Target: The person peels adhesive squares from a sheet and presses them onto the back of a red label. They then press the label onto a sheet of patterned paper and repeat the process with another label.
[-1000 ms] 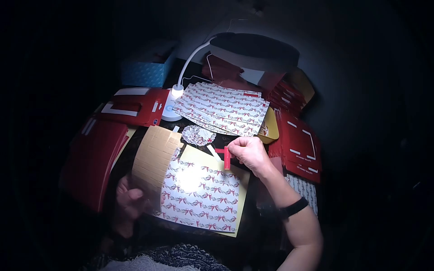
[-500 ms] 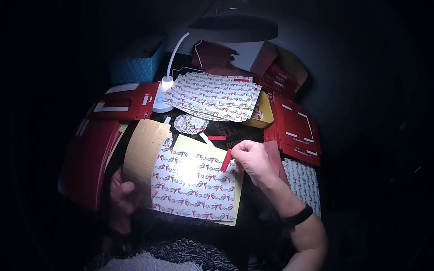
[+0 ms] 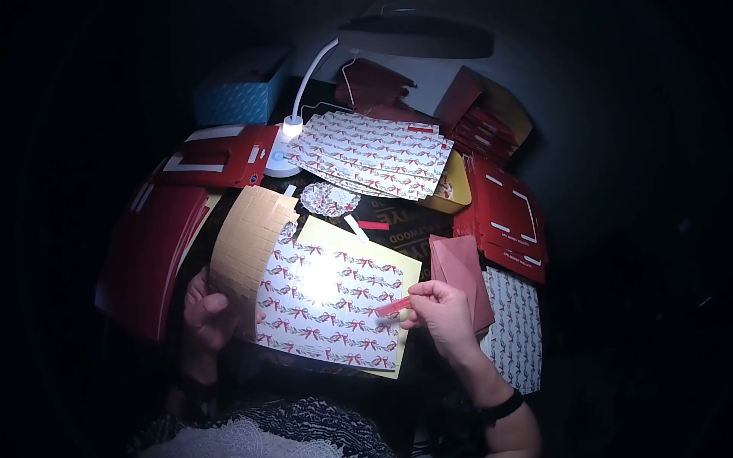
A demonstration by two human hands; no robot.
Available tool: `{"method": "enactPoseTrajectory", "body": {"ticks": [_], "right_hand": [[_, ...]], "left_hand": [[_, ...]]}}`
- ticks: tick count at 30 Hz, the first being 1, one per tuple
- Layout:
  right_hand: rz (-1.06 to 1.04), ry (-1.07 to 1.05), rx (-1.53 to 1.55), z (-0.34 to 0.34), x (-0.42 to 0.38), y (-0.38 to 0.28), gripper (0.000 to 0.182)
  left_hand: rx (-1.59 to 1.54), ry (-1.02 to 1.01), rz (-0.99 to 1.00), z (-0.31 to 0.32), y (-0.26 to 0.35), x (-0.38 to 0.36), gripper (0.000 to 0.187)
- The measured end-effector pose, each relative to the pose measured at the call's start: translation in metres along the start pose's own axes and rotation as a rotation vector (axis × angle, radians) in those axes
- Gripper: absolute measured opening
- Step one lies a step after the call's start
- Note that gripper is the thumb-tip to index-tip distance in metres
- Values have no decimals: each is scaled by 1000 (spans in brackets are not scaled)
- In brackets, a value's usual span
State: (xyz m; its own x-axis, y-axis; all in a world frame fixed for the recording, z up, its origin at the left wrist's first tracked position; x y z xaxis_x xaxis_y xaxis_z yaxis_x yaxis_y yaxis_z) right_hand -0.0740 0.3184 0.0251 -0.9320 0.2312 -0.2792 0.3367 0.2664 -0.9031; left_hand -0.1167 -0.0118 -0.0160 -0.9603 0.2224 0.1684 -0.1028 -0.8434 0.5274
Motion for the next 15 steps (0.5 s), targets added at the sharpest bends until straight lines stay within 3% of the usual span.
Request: {"method": "enactPoseTrajectory", "body": {"ticks": [7,15], "right_hand": [[-34,-22,-79,4,1,15,10],[-268,81,-619,4,-9,3,10]], "left_hand": [[46,28,4,-1,0,-1,50],[9,46,7,2,1,-1,50]]}}
Point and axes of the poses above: each hand's wrist, its own x-axis towards the middle knuckle, its own z-axis out of the palm, y = z × x, the point moved 7 cm from there along x, towards the middle knuckle, and after that the axes turned 14 degrees about -x, right-handed, at the moved point
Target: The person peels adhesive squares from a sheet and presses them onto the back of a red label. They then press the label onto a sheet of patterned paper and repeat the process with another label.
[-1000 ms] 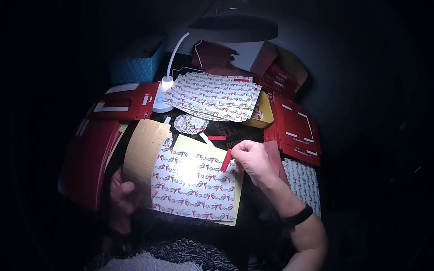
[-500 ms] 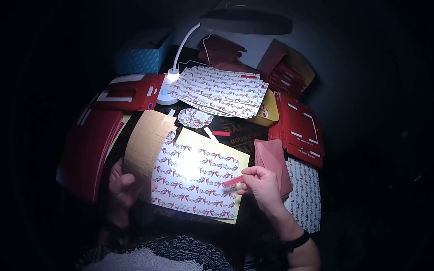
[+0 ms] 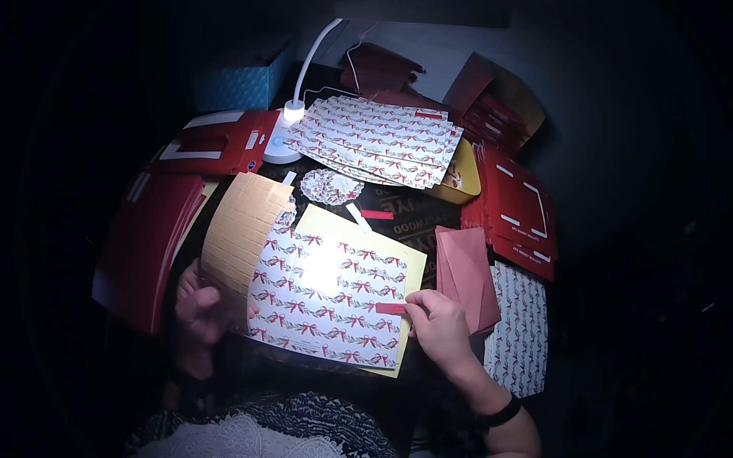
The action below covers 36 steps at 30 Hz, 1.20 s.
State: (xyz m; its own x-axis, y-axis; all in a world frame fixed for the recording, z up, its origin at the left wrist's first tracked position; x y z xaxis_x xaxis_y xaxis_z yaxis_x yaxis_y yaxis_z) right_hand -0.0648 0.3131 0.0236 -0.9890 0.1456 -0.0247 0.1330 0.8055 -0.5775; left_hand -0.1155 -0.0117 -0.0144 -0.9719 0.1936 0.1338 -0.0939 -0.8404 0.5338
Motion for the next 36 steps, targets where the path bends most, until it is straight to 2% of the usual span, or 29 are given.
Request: {"method": "enactPoseTrajectory", "body": {"ticks": [4,6,10,12,16,19,21,25,28,36], "right_hand": [[-81,16,-85,-2,-2,-2,12],[-242,49,-230,-4,-4,-6,13],[-335,33,-305,-10,-8,-22,15],[-451,42,-427,-9,-11,-29,16],[-440,8,-425,-11,-10,-32,15],[-388,6,-290,-14,-3,-34,15],[-241,42,-179,-14,6,-30,17],[-172,9,-105,-5,25,-25,18],[-199,64,-57,0,37,-18,16],[-155,32,-52,9,49,-10,16]], "left_hand": [[-12,-7,5,1,0,1,51],[-11,-6,9,2,0,1,51],[-22,-14,19,-2,0,1,50],[-27,-20,20,-2,0,1,50],[-24,-42,2,-5,0,1,50],[-28,-44,5,1,0,1,51],[-30,-31,12,2,-1,1,51],[-30,-24,-24,2,-2,0,52],[-17,-6,-17,4,0,0,51],[-23,-1,-21,2,1,-1,49]]}}
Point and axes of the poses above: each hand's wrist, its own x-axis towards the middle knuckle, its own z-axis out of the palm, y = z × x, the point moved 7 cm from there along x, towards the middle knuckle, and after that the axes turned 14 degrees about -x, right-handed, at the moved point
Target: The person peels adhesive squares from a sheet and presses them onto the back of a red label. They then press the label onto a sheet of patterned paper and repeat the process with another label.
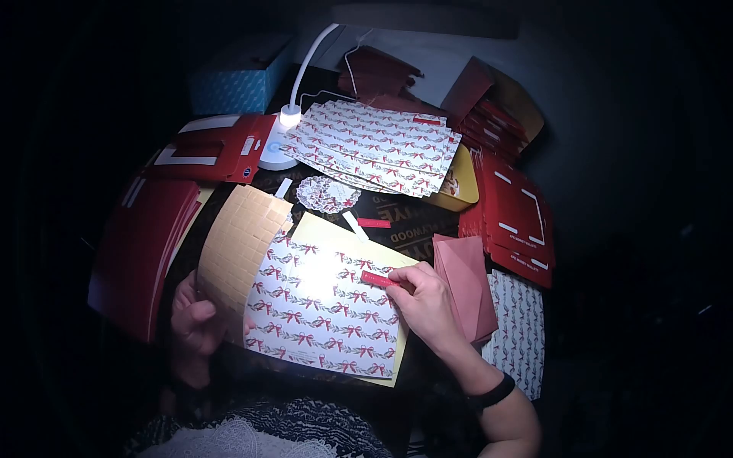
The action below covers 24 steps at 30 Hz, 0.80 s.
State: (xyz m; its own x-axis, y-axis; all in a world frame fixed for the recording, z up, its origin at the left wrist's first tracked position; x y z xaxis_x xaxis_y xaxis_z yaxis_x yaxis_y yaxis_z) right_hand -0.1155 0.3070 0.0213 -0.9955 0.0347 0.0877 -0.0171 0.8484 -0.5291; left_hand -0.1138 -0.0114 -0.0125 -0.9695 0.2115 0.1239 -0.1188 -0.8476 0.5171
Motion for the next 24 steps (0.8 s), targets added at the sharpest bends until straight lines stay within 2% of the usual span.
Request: {"method": "enactPoseTrajectory", "body": {"ticks": [5,7,23,24], "right_hand": [[8,-9,-1,2,2,1,16],[8,-7,15,1,3,0,17],[-10,29,-21,2,-1,-1,18],[-36,44,-43,1,-1,-2,18]], "left_hand": [[-10,33,31,2,0,1,53],[4,-11,7,1,0,1,54],[4,-16,3,0,-2,1,50],[-10,26,50,-1,-3,1,50]]}}
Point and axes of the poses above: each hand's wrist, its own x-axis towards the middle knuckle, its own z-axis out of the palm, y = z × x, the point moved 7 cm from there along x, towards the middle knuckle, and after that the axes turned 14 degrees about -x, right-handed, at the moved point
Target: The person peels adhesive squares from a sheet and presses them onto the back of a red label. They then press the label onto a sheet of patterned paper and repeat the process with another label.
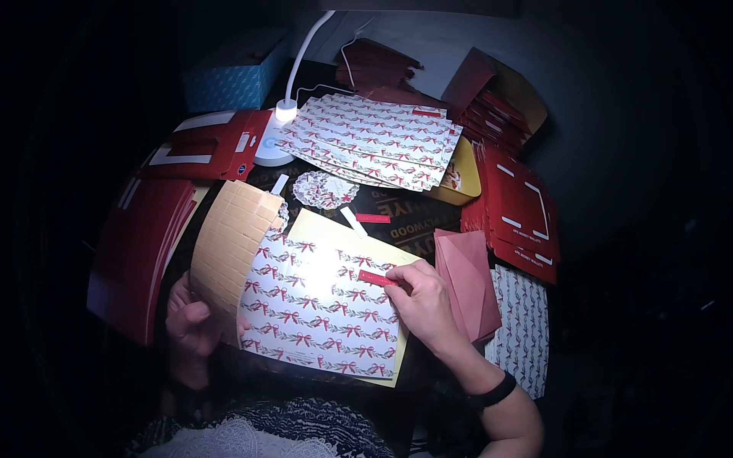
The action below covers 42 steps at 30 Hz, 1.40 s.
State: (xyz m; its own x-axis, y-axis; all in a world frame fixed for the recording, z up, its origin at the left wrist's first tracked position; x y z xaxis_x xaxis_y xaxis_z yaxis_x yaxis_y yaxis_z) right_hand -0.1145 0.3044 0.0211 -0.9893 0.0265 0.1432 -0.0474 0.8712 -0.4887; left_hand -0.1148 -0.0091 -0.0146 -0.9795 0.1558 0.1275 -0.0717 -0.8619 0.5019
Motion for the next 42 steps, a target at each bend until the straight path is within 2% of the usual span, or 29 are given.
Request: {"method": "enactPoseTrajectory", "body": {"ticks": [1,4,32,34,35,37,42], "right_hand": [[-26,15,-21,-1,0,-2,18],[-34,9,-29,-2,0,-4,18],[-66,24,-127,-7,-4,-14,20],[-281,138,-255,-13,-9,-32,19],[-280,137,-254,-13,-9,-34,19],[-407,103,-278,-8,-13,-47,21],[-484,94,-301,3,-13,-46,22]], "left_hand": [[-14,42,48,-2,1,0,50],[3,-24,-7,-2,2,0,50],[-8,-7,4,-4,3,0,51],[7,-14,2,-4,4,0,52],[8,-14,2,-4,4,0,52],[11,-14,1,-5,3,0,52],[13,9,4,-4,4,-1,53]]}}
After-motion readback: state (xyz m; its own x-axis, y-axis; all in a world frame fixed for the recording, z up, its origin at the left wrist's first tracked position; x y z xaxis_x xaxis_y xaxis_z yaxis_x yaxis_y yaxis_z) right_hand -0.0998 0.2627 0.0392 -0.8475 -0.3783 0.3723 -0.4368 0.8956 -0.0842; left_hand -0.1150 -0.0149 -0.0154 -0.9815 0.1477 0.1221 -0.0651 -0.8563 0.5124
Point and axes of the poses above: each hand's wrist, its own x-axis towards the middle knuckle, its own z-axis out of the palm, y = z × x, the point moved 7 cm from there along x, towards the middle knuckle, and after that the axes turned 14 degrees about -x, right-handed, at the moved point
